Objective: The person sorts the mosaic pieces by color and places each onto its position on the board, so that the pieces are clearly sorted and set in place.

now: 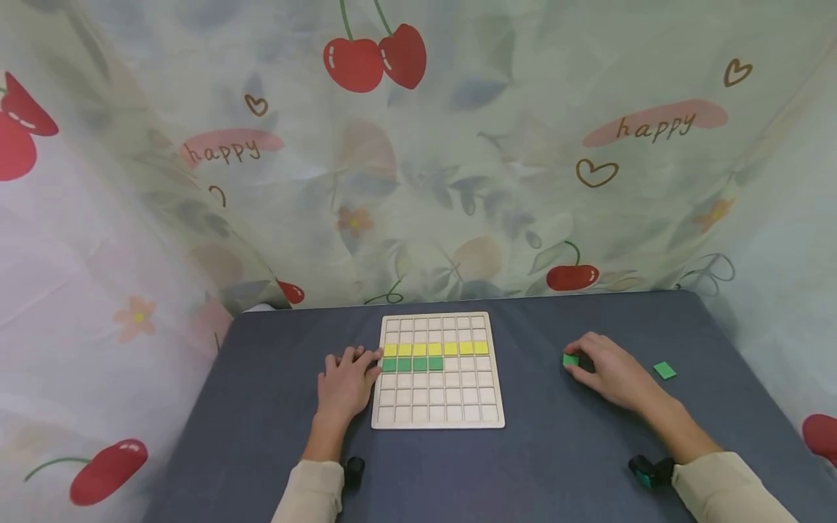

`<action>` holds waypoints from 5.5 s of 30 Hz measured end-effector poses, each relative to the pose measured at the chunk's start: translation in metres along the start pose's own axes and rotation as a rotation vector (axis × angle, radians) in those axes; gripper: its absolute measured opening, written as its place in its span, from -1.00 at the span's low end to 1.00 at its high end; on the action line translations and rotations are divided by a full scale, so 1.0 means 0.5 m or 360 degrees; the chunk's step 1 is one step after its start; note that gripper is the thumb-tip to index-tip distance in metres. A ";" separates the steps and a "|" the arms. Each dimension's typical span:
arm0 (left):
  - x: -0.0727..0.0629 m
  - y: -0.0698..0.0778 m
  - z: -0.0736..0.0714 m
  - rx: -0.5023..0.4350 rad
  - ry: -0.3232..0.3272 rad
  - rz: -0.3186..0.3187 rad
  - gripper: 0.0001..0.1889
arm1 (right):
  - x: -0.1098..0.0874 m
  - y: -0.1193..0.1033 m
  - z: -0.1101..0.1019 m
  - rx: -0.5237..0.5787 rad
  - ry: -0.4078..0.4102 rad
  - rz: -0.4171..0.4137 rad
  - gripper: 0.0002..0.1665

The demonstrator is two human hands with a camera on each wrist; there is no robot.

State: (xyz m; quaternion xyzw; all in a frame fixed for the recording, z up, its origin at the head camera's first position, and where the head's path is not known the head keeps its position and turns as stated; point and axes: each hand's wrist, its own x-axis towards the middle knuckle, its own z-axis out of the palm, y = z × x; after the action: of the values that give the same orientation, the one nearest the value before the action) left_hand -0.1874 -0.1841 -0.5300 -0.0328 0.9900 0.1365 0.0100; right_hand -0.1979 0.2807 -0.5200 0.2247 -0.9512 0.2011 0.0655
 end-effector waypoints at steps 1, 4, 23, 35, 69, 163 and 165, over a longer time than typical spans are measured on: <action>0.000 0.000 0.000 -0.0002 0.0000 0.0000 -0.56 | 0.003 -0.004 0.003 0.0003 0.0007 -0.0009 -0.74; 0.001 -0.001 0.002 -0.0004 -0.0003 -0.0001 -0.56 | 0.012 -0.014 0.010 0.0013 0.0040 -0.0038 -0.75; 0.002 -0.007 0.009 -0.0023 0.0029 -0.0004 -0.56 | 0.078 -0.109 0.065 0.0180 0.0095 -0.0055 -0.73; 0.001 -0.009 0.011 -0.0038 0.0033 0.0005 -0.57 | 0.107 -0.158 0.087 0.0225 0.0067 -0.0143 -0.72; 0.003 -0.010 0.012 -0.0040 0.0033 0.0017 -0.54 | 0.183 -0.273 0.153 0.0198 -0.0107 -0.0106 -0.80; 0.001 -0.011 0.008 -0.0027 0.0020 0.0026 -0.56 | 0.107 -0.147 0.129 -0.0298 -0.0108 0.0228 0.08; 0.001 -0.011 0.009 -0.0026 0.0027 0.0029 -0.56 | 0.100 -0.138 0.125 -0.0305 -0.0093 0.0240 0.07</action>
State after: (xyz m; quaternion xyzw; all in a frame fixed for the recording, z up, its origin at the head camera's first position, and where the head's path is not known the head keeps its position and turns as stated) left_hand -0.1873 -0.1882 -0.5356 -0.0250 0.9892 0.1444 0.0001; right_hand -0.2136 0.1784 -0.5419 0.1511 -0.9817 0.1071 0.0438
